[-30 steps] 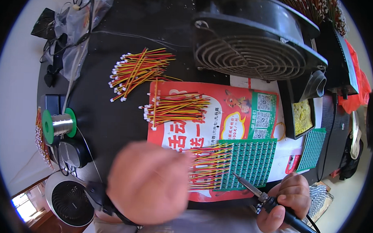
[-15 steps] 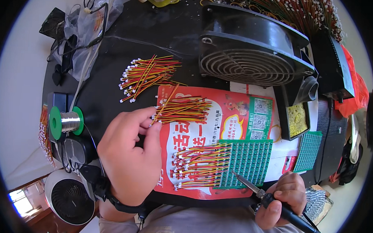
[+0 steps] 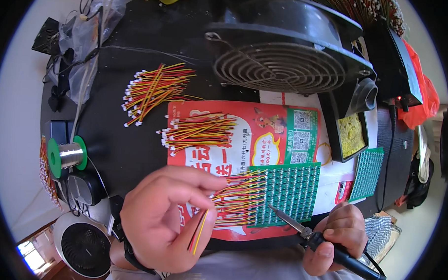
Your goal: Solder small wire components onto a green printed circuit board.
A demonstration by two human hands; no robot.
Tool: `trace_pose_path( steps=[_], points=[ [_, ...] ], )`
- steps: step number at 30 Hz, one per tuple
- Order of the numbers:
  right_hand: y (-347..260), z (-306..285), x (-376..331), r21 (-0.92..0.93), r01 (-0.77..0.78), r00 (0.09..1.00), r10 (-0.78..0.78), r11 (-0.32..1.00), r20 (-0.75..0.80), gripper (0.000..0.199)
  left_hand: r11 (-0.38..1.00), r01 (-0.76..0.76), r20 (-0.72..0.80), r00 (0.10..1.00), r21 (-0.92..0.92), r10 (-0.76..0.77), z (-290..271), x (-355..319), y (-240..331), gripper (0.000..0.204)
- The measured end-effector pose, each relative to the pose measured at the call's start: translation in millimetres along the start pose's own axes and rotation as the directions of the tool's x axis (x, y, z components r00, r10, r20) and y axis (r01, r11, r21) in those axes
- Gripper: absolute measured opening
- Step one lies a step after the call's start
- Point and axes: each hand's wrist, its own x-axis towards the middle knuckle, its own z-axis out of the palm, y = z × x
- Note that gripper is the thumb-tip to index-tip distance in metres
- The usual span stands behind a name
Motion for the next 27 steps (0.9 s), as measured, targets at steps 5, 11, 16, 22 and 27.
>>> trace_pose_path(
  steps=[5, 11, 16, 22, 27],
  points=[
    [1, 14, 2, -0.046, 0.039, 0.995, -0.043, 0.998, -0.091, 0.025, 0.991, 0.067, 0.017, 0.998, -0.118, -0.065, 7, -14, 1, 0.018],
    [-2, 4, 0, -0.031, -0.007, 1.000, 0.006, 1.000, -0.030, 0.025, 0.962, -0.161, 0.203, 0.972, 0.219, 0.117, 18, -11, -6, 0.032],
    [-1, 9, 3, -0.047, 0.025, 0.998, -0.027, 0.999, -0.052, 0.025, 0.961, -0.178, 0.286, 0.952, 0.212, 0.113, 19, -9, 1, 0.033],
    [-1, -1, 1, 0.009, -0.018, 1.000, 0.018, 1.000, 0.018, 0.022, 0.863, -0.364, 0.229, 0.927, 0.350, 0.298, 30, -16, -10, 0.029],
    [1, 7, 3, -0.022, 0.015, 0.999, -0.016, 1.000, -0.045, 0.021, 0.804, -0.494, 0.398, 0.845, 0.330, 0.356, 27, -12, -11, 0.026]
  ],
)
